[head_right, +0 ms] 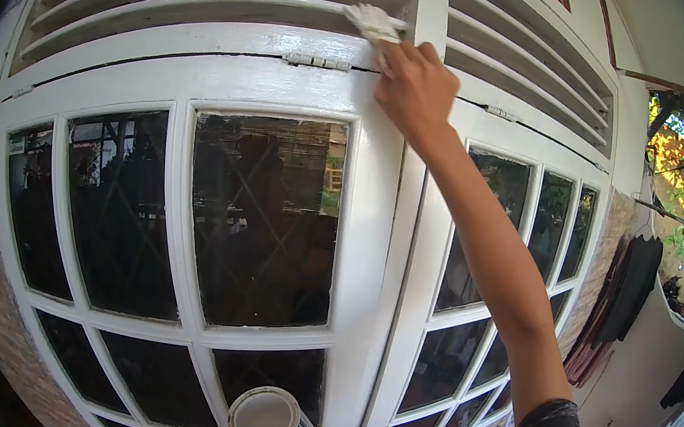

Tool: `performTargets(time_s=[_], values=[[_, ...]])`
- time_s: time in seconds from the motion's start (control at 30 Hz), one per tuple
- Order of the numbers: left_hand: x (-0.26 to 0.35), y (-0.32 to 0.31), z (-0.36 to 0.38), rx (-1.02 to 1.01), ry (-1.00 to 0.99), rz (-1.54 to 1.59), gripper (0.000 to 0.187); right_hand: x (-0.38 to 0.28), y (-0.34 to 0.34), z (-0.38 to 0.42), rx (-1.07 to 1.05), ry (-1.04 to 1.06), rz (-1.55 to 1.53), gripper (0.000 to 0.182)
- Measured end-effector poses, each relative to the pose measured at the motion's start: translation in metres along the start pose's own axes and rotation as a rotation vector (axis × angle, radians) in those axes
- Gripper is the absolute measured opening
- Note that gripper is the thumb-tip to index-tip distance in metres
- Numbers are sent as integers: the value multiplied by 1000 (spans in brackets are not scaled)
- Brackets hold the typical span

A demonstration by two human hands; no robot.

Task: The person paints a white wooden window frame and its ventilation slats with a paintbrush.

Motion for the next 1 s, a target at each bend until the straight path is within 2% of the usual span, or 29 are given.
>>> performTargets(time_s=[0.07,0.2,0.33,0.37,0.47,0.5,0.6,0.7,0.8,0.83,0.93,1.0], values=[[1,0,-2,-3,-2,4,128,9,8,4,9,-17,30,27],[2,-1,-3,-11,-8,13,128,3,20,-2,128,-43,13,21],[5,-3,-3,-13,-14,21,128,-5,1,-8,110,-210,-11,13],[6,-3,-3,-14,-12,21,128,-6,-4,-8,95,-382,-59,13],[5,-5,-1,-12,-14,12,127,-14,-16,-12,12,-717,-292,17],[6,-4,1,-11,-16,8,127,-22,-20,-13,40,-700,-487,20],[6,-6,2,-10,-13,-15,127,-43,-20,-23,-44,-678,-607,19],[7,-6,4,-9,-15,-37,127,-36,-8,-27,120,-473,-430,19],[8,-5,3,-2,-17,-55,127,-21,6,-21,101,-233,-161,21],[7,-5,4,0,-18,-59,127,-17,7,-17,41,-215,-64,22],[7,-7,5,9,-26,-89,127,-10,4,-9,30,-269,-248,21],[6,-5,5,16,-37,-114,126,-23,26,-12,-16,-364,-439,22]])
Point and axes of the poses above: each hand's wrist, its own z-axis away from the middle knuckle, its own y-axis out of the back of the hand, x = y × z, the point moved 4 cm from there along -z, towards the middle knuckle, and after that the axes turned 3 degrees about -y, right-handed, at the moved point
